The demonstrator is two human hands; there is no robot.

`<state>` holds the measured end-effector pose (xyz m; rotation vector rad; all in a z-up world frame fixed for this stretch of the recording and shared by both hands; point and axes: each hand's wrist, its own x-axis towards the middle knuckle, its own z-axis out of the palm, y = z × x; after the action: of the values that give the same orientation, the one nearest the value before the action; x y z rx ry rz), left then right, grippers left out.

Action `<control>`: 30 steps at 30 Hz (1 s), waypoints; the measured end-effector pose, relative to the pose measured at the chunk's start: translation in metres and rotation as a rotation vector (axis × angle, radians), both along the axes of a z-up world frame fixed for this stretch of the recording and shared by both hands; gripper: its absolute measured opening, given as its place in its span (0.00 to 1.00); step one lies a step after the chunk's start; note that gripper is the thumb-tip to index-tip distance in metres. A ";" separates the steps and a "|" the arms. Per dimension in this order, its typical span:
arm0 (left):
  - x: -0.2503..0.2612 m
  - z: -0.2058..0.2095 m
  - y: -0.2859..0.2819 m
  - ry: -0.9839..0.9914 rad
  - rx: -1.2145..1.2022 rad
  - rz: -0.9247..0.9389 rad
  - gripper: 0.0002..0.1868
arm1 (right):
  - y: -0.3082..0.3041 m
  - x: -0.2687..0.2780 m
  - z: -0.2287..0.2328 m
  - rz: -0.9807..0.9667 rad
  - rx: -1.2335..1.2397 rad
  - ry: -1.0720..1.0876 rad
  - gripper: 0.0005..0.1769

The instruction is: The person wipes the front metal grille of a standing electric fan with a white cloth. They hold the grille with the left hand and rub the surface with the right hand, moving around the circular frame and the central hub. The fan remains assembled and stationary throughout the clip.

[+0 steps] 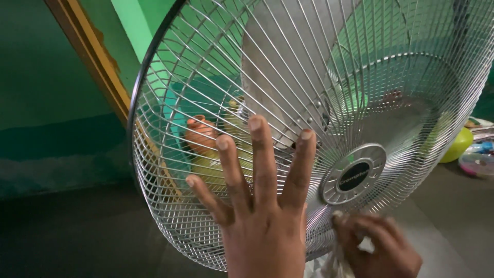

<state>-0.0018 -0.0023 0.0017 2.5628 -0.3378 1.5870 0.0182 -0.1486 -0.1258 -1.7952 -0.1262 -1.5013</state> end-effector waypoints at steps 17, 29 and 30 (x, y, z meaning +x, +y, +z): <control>0.000 -0.001 0.000 0.010 -0.019 -0.005 0.43 | 0.007 0.000 0.011 0.092 -0.178 -0.022 0.11; -0.003 0.007 0.005 0.059 -0.008 -0.064 0.49 | 0.003 0.003 0.020 0.162 -0.437 -0.151 0.12; -0.003 0.008 0.004 0.048 -0.006 -0.057 0.50 | 0.001 0.003 0.024 0.145 -0.391 -0.153 0.12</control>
<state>-0.0049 0.0015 0.0098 2.5577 -0.3978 1.5030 0.0212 -0.1476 -0.1016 -1.9181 -0.6511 -1.5858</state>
